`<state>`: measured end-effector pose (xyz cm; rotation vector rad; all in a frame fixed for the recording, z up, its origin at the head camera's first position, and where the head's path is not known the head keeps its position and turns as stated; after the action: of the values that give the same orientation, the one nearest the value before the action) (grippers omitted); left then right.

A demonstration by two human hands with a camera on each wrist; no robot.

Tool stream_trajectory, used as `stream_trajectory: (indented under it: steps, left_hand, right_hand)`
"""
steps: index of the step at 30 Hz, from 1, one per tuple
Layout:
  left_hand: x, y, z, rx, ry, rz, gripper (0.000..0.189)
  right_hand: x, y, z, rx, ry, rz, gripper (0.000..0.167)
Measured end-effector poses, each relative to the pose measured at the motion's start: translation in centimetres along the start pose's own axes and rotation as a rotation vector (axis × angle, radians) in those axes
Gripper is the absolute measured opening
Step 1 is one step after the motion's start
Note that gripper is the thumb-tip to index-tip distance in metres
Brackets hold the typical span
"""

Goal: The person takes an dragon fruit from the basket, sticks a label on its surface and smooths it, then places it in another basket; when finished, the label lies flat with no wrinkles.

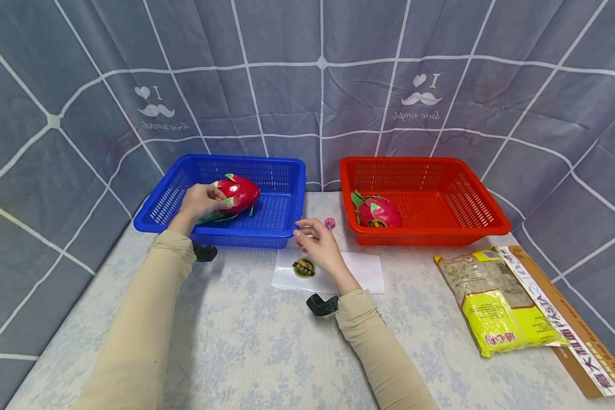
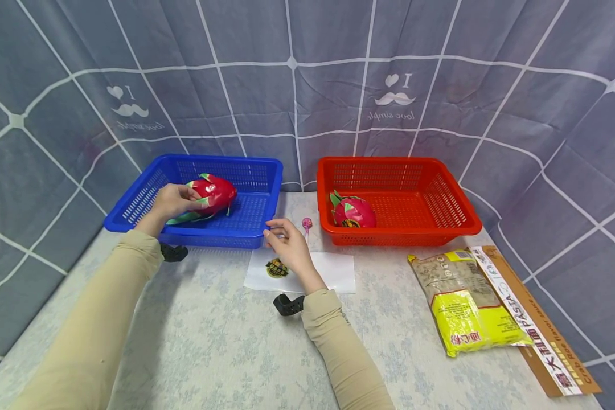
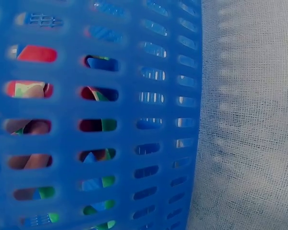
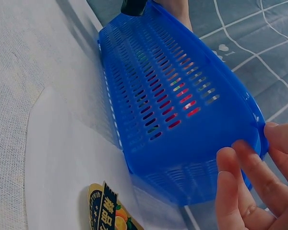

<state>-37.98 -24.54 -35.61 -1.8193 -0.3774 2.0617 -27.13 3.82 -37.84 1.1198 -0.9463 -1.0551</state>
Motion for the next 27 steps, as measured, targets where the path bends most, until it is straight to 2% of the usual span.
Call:
stream_trajectory:
  steps: [3,5,10,13,16,19,22,27]
  left_hand:
    - [-0.1,-0.1,0.0,0.009,-0.005,0.007,0.028]
    - [-0.3,-0.2,-0.1,0.022,-0.016,-0.007,0.027]
    - [-0.6,-0.2,-0.3,0.041,-0.056,-0.096,0.026]
    - [-0.9,-0.1,-0.4,0.011,-0.103,-0.106,0.026]
    - [-1.1,0.0,-0.5,-0.038,-0.142,-0.118,0.027]
    - [-1.3,0.0,-0.8,-0.073,-0.159,-0.215,0.028]
    - [-1.5,-0.4,-1.1,-0.096,-0.172,-0.361,0.028]
    - [-2.3,-2.1,-1.6,-0.114,-0.204,-0.562,0.028]
  right_hand:
    - [0.4,1.4,-0.5,0.017,0.012,-0.014,0.029]
    - [0.4,1.6,-0.6,0.011,0.01,-0.023,0.029]
    - [0.4,1.6,-0.7,0.003,-0.006,-0.036,0.027]
    - [0.3,1.4,-0.5,-0.006,-0.009,-0.04,0.027]
    - [0.0,0.0,0.0,-0.01,-0.009,-0.035,0.028]
    - [-0.3,-1.3,0.4,-0.015,-0.017,-0.027,0.029]
    - [-0.4,-2.0,0.7,-0.013,-0.025,-0.013,0.028]
    - [-0.6,-2.0,0.8,0.006,-0.024,-0.04,0.028]
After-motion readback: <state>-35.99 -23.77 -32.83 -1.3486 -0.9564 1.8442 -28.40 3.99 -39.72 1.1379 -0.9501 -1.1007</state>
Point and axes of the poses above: each hand's wrist, its own z-axis towards the middle knuckle, its own x-axis out of the palm, y = z × x, the point moved 6 cm from there along z, towards the middle knuckle, and after that the axes turned 12 degrees about z, right-handed, at the moved point
